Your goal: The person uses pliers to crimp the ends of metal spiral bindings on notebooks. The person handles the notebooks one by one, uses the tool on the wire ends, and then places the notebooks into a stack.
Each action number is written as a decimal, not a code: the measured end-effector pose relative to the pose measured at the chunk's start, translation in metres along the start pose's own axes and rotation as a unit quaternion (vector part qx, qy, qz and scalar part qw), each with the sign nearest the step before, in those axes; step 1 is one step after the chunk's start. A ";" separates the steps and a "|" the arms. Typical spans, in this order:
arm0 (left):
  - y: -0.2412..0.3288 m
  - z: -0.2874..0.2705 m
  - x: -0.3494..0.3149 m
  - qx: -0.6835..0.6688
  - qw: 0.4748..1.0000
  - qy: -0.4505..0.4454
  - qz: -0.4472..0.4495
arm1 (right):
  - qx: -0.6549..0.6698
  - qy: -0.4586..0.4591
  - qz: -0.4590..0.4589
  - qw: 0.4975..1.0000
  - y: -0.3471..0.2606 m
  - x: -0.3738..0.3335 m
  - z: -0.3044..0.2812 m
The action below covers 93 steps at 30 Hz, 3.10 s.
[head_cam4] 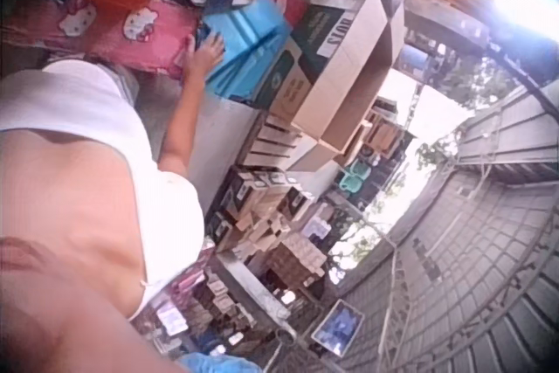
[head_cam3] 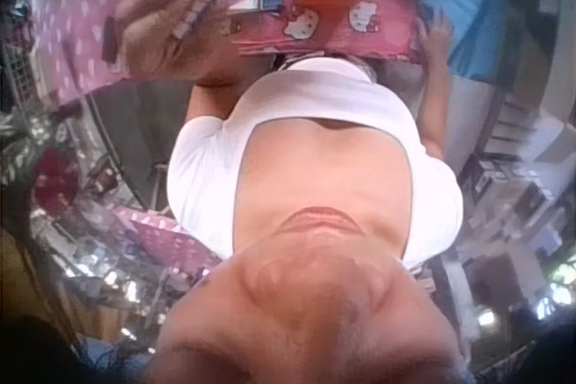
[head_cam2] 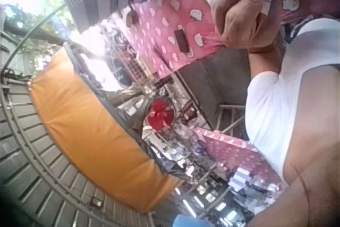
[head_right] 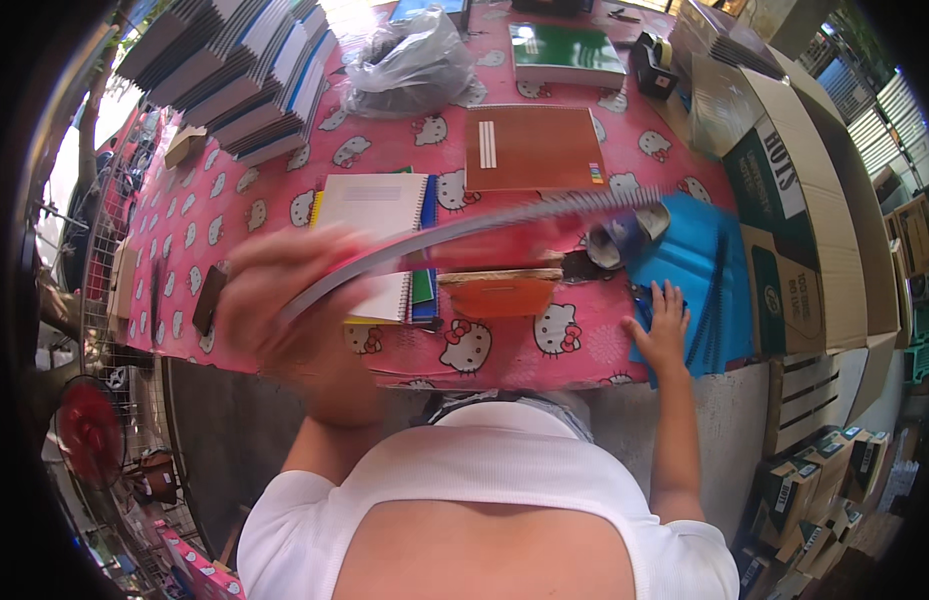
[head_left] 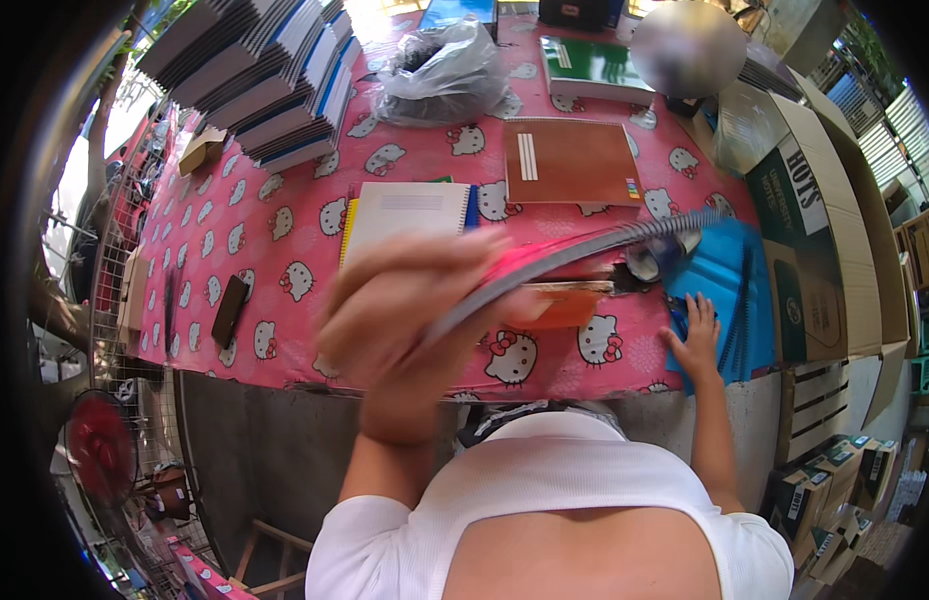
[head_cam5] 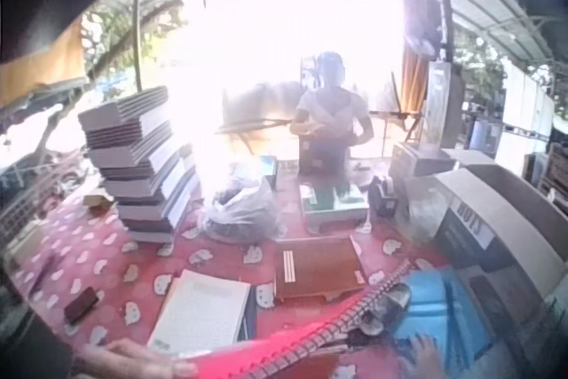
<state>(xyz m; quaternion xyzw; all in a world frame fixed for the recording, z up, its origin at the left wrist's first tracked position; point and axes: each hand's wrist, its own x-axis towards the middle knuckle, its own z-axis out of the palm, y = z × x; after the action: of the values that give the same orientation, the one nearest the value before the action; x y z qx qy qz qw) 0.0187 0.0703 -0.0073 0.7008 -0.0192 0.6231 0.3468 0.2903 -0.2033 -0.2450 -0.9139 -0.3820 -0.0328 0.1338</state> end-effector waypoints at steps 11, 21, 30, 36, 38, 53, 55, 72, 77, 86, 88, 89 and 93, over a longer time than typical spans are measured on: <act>-0.016 0.027 -0.143 0.041 0.958 -0.147 -0.243 | 0.375 -0.035 -0.149 0.914 -0.137 -0.025 -0.107; -0.013 0.036 -0.135 0.064 0.964 -0.125 -0.228 | 0.332 0.007 -0.236 0.913 -0.162 -0.031 -0.122; -0.016 0.035 -0.129 0.081 0.966 -0.148 -0.193 | 0.616 -0.334 -0.020 0.713 -0.157 -0.025 -0.114; -0.016 0.036 -0.129 0.067 0.967 -0.132 -0.209 | 0.418 -0.046 -0.191 0.887 -0.167 -0.024 -0.127; -0.017 0.035 -0.131 0.059 0.966 -0.131 -0.217 | 0.371 -0.017 -0.206 0.905 -0.169 -0.024 -0.126; -0.054 -0.011 -0.093 0.282 0.957 -0.018 -0.065 | 0.463 -0.095 -0.001 0.881 -0.136 0.008 -0.089; -0.068 -0.047 -0.085 0.188 0.948 0.184 -0.181 | 0.289 0.069 0.061 0.953 -0.079 0.023 -0.061; -0.088 -0.075 -0.092 0.334 0.843 0.100 -0.409 | 0.153 -0.034 -0.414 0.897 -0.220 0.224 0.032; -0.070 0.030 -0.121 0.303 0.831 -0.288 -0.368 | 0.010 -0.140 -0.463 0.875 -0.254 0.250 0.065; -0.117 0.028 -0.115 0.138 0.880 -0.340 -0.303 | 0.125 -0.077 -0.533 0.834 -0.232 0.266 0.074; -0.136 0.013 -0.100 -0.070 0.835 -0.252 -0.484 | 0.155 -0.062 -0.526 0.834 -0.226 0.265 0.077; -0.149 0.008 -0.091 -0.267 0.718 -0.137 -0.628 | 0.186 -0.051 -0.525 0.829 -0.224 0.264 0.077; -0.242 0.019 -0.088 -0.225 0.640 0.069 -0.731 | 0.208 -0.128 -0.501 0.830 -0.229 0.271 0.062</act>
<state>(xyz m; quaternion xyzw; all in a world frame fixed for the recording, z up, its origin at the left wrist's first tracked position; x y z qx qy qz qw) 0.1258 0.2082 -0.1971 0.3415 0.3842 0.1895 0.8366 0.3167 0.1541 -0.2100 -0.5441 -0.7986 0.1024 0.2360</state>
